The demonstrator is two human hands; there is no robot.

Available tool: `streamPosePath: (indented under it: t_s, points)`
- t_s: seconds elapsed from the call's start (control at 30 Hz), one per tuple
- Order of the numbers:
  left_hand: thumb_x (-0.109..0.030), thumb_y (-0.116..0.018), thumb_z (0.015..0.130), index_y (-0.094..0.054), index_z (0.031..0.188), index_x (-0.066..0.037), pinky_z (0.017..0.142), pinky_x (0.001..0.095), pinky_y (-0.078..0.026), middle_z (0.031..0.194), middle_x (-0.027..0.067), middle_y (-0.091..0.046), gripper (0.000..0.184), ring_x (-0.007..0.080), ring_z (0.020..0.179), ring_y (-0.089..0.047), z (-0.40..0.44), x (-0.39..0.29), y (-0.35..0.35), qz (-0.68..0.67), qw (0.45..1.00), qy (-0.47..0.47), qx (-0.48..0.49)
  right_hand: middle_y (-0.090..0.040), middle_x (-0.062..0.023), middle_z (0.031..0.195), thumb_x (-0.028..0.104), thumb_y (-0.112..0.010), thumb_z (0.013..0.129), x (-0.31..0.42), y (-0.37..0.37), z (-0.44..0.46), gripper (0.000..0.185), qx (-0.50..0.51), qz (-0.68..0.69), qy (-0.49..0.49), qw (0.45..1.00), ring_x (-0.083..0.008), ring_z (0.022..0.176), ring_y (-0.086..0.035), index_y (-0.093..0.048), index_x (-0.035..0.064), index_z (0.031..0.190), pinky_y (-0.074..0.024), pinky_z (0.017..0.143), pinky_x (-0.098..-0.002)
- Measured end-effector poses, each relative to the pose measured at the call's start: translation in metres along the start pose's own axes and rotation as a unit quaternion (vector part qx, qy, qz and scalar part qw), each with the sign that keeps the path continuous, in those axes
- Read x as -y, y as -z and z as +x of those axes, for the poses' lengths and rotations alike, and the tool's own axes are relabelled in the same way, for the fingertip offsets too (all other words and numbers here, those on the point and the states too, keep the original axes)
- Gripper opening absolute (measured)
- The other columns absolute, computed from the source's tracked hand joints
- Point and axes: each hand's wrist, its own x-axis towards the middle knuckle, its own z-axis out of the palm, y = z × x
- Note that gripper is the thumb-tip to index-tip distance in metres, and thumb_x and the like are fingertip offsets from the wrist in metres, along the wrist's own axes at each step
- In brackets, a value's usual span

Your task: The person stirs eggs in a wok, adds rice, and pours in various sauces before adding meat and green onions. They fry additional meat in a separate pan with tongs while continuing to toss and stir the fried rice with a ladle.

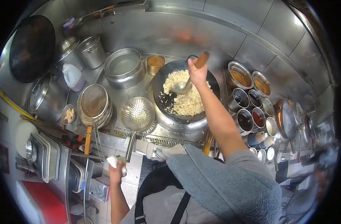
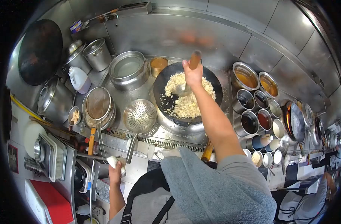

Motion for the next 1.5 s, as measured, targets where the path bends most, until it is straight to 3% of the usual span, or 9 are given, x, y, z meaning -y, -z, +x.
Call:
streamPosePath:
  t_s: [0.17,0.23,0.43,0.57,0.7,0.83,1.03,1.2,1.5]
  points:
    - [-0.015,-0.061,0.090,-0.052,0.122,0.000,0.075,0.0287,-0.049,0.103,0.0100,-0.062,0.037,0.0160,0.087,-0.060,-0.012,-0.032,-0.013,0.002,0.999,-0.030,0.037,-0.051,-0.0006,0.057,0.026,-0.071,0.085,0.107,0.028,0.028,0.035,0.002,-0.002,-0.027,1.000,-0.0108,0.048,-0.043,-0.053,0.0042,0.065,-0.0369,0.048,-0.0287]
    - [-0.016,-0.063,0.089,-0.052,0.121,0.000,0.074,0.0288,-0.049,0.101,0.0094,-0.062,0.038,0.0159,0.086,-0.060,-0.014,-0.022,-0.013,-0.036,0.999,-0.006,0.015,-0.052,0.0006,0.058,0.022,-0.070,0.086,0.077,0.038,0.015,0.029,0.002,0.219,0.003,0.976,-0.0088,0.047,-0.046,-0.053,0.0056,0.069,-0.0364,0.045,-0.0250]
    - [-0.015,-0.064,0.088,-0.052,0.120,0.000,0.069,0.0303,-0.049,0.095,0.0079,-0.061,0.037,0.0160,0.079,-0.059,-0.007,-0.017,-0.016,0.025,0.997,-0.004,0.067,-0.050,0.0000,0.056,0.021,-0.069,0.087,0.090,0.010,0.040,0.027,0.060,0.049,-0.076,0.994,-0.0085,0.046,-0.047,-0.052,0.0061,0.072,-0.0364,0.043,-0.0244]
    - [-0.013,-0.063,0.088,-0.053,0.117,0.000,0.069,0.0299,-0.049,0.094,0.0073,-0.061,0.033,0.0151,0.080,-0.059,-0.011,-0.029,-0.026,-0.002,0.998,0.004,0.063,-0.046,0.0011,0.052,0.020,-0.067,0.089,0.067,0.024,-0.011,0.035,0.098,0.276,0.026,0.956,-0.0073,0.047,-0.046,-0.045,0.0094,0.064,-0.0355,0.045,-0.0227]
    - [-0.012,-0.063,0.088,-0.053,0.118,0.000,0.073,0.0294,-0.049,0.097,0.0079,-0.062,0.033,0.0155,0.083,-0.060,-0.006,-0.016,-0.024,0.048,0.995,-0.020,0.080,-0.049,0.0002,0.055,0.028,-0.067,0.088,0.058,0.034,-0.014,0.036,0.176,-0.047,-0.012,0.983,-0.0105,0.052,-0.046,-0.049,0.0069,0.066,-0.0377,0.050,-0.0299]
    - [-0.013,-0.063,0.088,-0.052,0.118,0.001,0.075,0.0294,-0.049,0.100,0.0083,-0.063,0.035,0.0160,0.086,-0.060,-0.013,-0.027,-0.035,-0.018,0.997,0.002,0.070,-0.047,0.0020,0.053,0.028,-0.070,0.087,0.191,0.051,-0.027,0.038,0.168,0.060,-0.052,0.983,-0.0089,0.047,-0.043,-0.048,0.0059,0.064,-0.0339,0.044,-0.0277]
    - [-0.013,-0.063,0.088,-0.054,0.116,0.000,0.071,0.0290,-0.048,0.095,0.0067,-0.063,0.033,0.0146,0.082,-0.059,0.006,-0.023,-0.055,0.039,0.995,-0.018,0.093,-0.047,0.0020,0.052,0.027,-0.068,0.089,0.030,0.024,-0.001,0.038,0.039,0.050,-0.036,0.997,-0.0085,0.044,-0.042,-0.047,0.0072,0.064,-0.0337,0.042,-0.0266]
    - [-0.018,-0.063,0.089,-0.054,0.112,0.000,0.071,0.0304,-0.049,0.095,0.0077,-0.063,0.031,0.0152,0.082,-0.060,0.005,-0.032,-0.060,-0.017,0.994,-0.009,0.105,-0.045,0.0042,0.053,0.019,-0.067,0.089,0.154,0.062,-0.014,0.028,0.075,0.082,-0.051,0.993,-0.0077,0.040,-0.040,-0.047,0.0092,0.072,-0.0305,0.038,-0.0240]
    - [-0.024,-0.059,0.092,-0.058,0.104,-0.005,0.071,0.0307,-0.048,0.090,0.0036,-0.062,0.022,0.0132,0.079,-0.058,0.026,-0.046,-0.145,0.010,0.981,-0.054,0.186,-0.047,0.0035,0.056,0.023,-0.069,0.088,0.138,0.091,0.014,0.029,0.092,0.149,-0.114,0.978,-0.0087,0.045,-0.044,-0.051,0.0074,0.073,-0.0329,0.042,-0.0258]
